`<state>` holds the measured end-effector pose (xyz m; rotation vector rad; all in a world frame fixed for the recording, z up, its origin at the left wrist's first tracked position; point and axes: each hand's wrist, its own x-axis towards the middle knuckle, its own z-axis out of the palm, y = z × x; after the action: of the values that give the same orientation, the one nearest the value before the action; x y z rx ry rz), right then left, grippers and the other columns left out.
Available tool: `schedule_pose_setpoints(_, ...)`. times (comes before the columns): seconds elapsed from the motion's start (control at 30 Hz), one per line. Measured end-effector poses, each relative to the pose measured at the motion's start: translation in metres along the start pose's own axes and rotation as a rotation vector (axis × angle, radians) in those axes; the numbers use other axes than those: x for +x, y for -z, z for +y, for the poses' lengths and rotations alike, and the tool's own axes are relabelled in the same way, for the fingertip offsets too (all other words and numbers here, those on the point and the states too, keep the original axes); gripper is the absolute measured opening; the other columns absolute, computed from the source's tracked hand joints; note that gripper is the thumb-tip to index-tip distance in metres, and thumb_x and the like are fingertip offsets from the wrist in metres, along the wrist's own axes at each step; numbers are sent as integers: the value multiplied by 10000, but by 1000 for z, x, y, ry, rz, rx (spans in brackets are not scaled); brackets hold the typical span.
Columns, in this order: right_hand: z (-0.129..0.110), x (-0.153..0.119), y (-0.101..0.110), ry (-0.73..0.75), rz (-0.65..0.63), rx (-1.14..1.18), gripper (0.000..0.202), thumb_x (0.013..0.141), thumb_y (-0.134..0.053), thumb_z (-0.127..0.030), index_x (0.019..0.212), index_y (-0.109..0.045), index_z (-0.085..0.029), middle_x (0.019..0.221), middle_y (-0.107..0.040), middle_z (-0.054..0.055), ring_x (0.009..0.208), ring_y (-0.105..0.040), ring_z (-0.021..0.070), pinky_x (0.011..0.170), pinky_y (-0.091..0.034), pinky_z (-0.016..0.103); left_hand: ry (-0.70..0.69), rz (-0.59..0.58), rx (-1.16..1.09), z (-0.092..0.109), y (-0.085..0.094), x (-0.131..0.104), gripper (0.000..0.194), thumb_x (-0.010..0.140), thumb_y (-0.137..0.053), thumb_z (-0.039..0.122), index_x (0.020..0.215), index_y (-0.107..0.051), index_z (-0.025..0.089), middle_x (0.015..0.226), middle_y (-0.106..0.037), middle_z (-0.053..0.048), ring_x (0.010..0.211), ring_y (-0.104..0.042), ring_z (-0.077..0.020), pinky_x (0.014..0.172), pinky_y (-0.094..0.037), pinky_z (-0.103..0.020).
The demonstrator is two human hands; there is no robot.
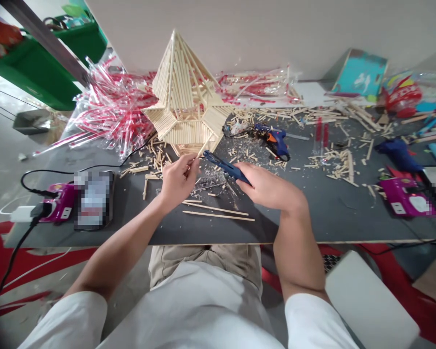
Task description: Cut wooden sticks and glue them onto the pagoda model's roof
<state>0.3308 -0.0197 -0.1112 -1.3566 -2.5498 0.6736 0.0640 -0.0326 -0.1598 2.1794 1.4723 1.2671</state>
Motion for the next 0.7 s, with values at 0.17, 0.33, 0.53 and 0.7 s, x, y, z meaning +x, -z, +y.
schedule_pose_setpoints(0.17,6,1,2,-7,-22,54,313,995,-546,-397,1247,-619,-226,1132,-734,107,983,-694,296,827,-530,397,-4,-47,-19,9,-1,-4,233,1073,-490,308,1201,-640,183,775,-751,-13,592,-668,-101,592,-487,-222)
schedule_pose_setpoints(0.33,3,-1,4,-30,-63,117,308,972,-572,-433,1184,-629,-217,1080,-722,93,940,-678,273,809,-523,379,46,-86,-44,12,-2,-6,276,1073,-486,325,1206,-677,176,730,-748,3,505,-635,-80,539,-471,-201)
schedule_pose_setpoints(0.53,2,-3,6,-23,-101,159,337,969,-554,-480,1173,-635,-225,1079,-715,88,980,-668,279,857,-528,391,87,-72,-77,8,0,-4,273,1054,-520,334,1174,-718,189,685,-744,12,500,-644,-89,534,-486,-206)
schedule_pose_setpoints(0.7,1,-3,2,-68,-93,143,283,977,-549,-469,1084,-647,-227,1095,-712,102,994,-662,296,890,-517,424,66,-43,-66,10,-3,-6,272,1037,-554,340,1163,-727,171,666,-739,11,474,-617,-81,524,-465,-199)
